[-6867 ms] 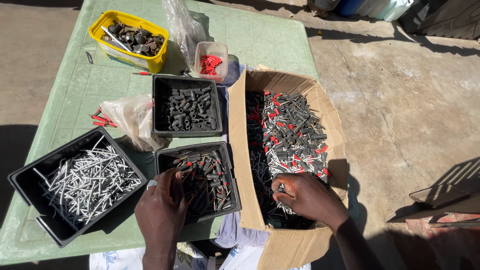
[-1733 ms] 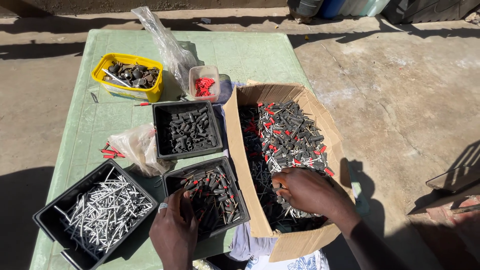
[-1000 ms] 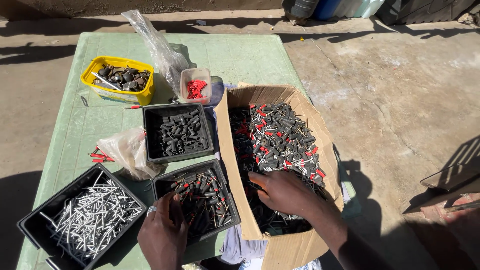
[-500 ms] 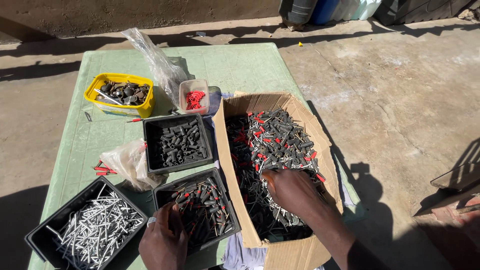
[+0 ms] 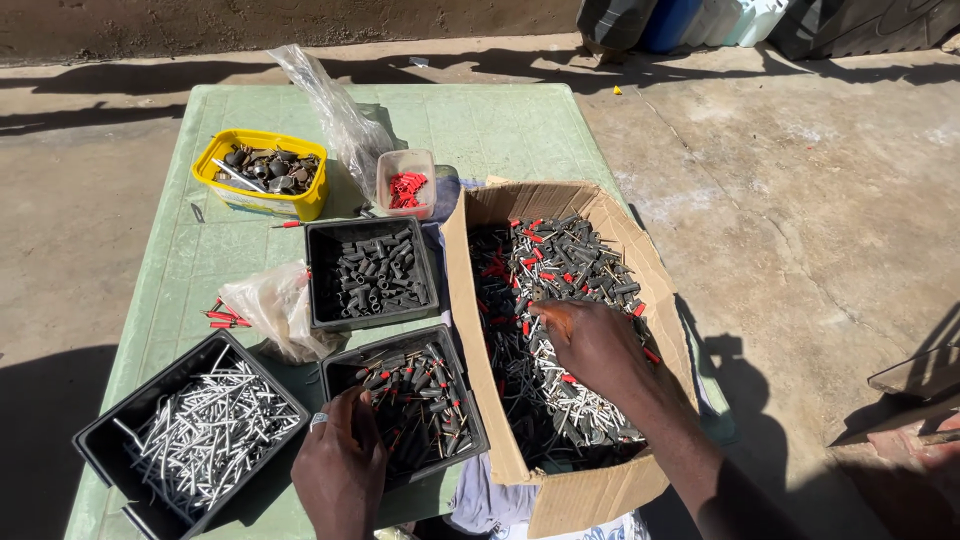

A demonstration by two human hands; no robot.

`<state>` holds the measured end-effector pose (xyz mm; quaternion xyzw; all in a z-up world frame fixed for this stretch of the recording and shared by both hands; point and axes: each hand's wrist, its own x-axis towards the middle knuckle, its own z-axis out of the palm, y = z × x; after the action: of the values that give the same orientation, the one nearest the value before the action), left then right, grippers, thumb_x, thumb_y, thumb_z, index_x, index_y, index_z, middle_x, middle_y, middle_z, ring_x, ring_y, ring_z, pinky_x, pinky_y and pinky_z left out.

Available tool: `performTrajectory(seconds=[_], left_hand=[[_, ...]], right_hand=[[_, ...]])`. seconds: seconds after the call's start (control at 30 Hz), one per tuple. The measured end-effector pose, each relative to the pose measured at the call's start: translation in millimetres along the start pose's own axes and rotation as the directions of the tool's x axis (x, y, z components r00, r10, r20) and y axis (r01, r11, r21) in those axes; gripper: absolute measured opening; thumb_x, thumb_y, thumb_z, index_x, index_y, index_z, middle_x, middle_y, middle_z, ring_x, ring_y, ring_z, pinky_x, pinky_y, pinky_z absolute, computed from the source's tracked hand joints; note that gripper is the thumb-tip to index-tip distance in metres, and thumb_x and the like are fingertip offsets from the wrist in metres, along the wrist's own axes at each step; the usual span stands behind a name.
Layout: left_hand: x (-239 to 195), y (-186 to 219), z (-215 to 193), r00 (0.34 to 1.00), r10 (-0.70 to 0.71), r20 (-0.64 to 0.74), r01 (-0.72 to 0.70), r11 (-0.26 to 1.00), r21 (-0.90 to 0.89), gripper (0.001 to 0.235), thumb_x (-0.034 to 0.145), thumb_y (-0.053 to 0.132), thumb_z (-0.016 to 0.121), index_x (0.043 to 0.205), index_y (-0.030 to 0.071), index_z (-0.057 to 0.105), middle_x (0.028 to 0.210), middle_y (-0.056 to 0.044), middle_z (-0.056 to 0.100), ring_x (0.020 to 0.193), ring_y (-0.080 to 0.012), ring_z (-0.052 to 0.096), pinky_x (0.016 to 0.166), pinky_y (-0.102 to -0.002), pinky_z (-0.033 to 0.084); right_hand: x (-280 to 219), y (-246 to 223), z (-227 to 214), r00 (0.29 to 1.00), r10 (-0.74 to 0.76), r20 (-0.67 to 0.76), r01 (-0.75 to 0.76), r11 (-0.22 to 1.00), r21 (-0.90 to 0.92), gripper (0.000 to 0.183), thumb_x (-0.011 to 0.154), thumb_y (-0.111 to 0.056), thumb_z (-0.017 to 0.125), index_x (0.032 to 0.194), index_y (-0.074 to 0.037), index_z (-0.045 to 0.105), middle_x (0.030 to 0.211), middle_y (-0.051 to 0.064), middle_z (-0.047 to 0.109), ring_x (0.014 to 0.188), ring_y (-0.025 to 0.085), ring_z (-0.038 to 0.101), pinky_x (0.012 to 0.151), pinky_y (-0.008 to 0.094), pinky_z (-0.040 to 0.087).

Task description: Assembling metal nails with plastic wall anchors and sorting them into containers.

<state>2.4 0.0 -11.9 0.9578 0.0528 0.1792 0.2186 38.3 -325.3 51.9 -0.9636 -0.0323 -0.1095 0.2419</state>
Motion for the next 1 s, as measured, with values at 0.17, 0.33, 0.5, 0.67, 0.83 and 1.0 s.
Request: performTrajectory(seconds=[0.17,0.33,0.5,0.67,0.83,1.0], left_hand=[[1.9,1.5,-2.0,0.998,-0.025,0.053,0.025,1.000,-0.004,0.020,0.098,0.038,0.061,0.116,0.033,0.069,0.075,-0.008,0.069,0.073,-0.0323,0.067,0.061,-0.046,0.049],[4.7,4.9,-5.1,0.993,-0.043,0.110,0.047,0.998,-0.031,0.022,0.096,0.035,0.061,0.117,0.032,0.067,0.088,-0.001,0.073,0.081,-0.0302,0.069,0.063,-0.045,0.050],[4.1,6.0,-9.9,0.998,0.013,0.055,-0.009,0.997,-0.079,0.021,0.097,0.035,0.061,0.116,0.028,0.067,0.085,-0.003,0.071,0.073,-0.0318,0.067,0.058,-0.045,0.048],[5.1,5.2,-3.8,0.999,0.031,0.023,-0.028,0.995,-0.098,0.020,0.100,0.035,0.058,0.115,0.027,0.068,0.093,0.002,0.072,0.078,-0.0289,0.068,0.059,-0.044,0.050],[3.8,7.0,-13.0,0.993,0.100,-0.057,-0.107,0.984,-0.143,0.014,0.100,0.028,0.059,0.109,0.021,0.068,0.090,0.000,0.071,0.077,-0.0285,0.067,0.058,-0.042,0.048],[3.5,6.8,-12.4,0.991,0.111,-0.078,-0.121,0.983,-0.141,0.015,0.099,0.028,0.062,0.111,0.022,0.068,0.088,-0.002,0.071,0.072,-0.0305,0.066,0.056,-0.042,0.049]], right_hand=[[26.7,-14.3,-14.8,0.990,0.009,0.141,0.004,0.996,-0.090,0.031,0.090,-0.018,0.055,0.111,-0.026,0.077,0.092,0.007,0.078,0.074,0.037,0.071,0.060,0.049,0.049],[32.4,-9.2,1.4,0.985,0.045,0.169,-0.017,0.986,-0.163,0.044,0.096,-0.024,0.056,0.137,-0.034,0.067,0.104,0.021,0.071,0.080,0.049,0.068,0.061,0.056,0.049],[20.2,-10.8,-7.3,0.946,0.263,0.191,-0.201,0.935,-0.291,0.007,0.094,-0.021,0.057,0.088,-0.023,0.055,0.072,0.017,0.066,0.069,0.047,0.062,0.059,0.054,0.044],[16.2,11.3,2.3,0.969,0.244,0.047,-0.230,0.952,-0.203,0.010,0.095,-0.027,0.057,0.096,-0.024,0.067,0.074,0.012,0.070,0.067,0.038,0.063,0.061,0.051,0.045],[16.3,23.3,13.5,0.974,0.203,-0.101,-0.206,0.978,-0.024,0.024,0.097,-0.029,0.064,0.119,-0.027,0.071,0.057,0.006,0.053,0.049,0.019,0.044,0.054,0.036,0.039],[16.6,18.7,15.9,0.990,0.135,-0.029,-0.137,0.990,-0.041,0.035,0.096,-0.023,0.063,0.129,-0.029,0.073,0.062,0.008,0.065,0.055,0.023,0.056,0.057,0.039,0.044]])
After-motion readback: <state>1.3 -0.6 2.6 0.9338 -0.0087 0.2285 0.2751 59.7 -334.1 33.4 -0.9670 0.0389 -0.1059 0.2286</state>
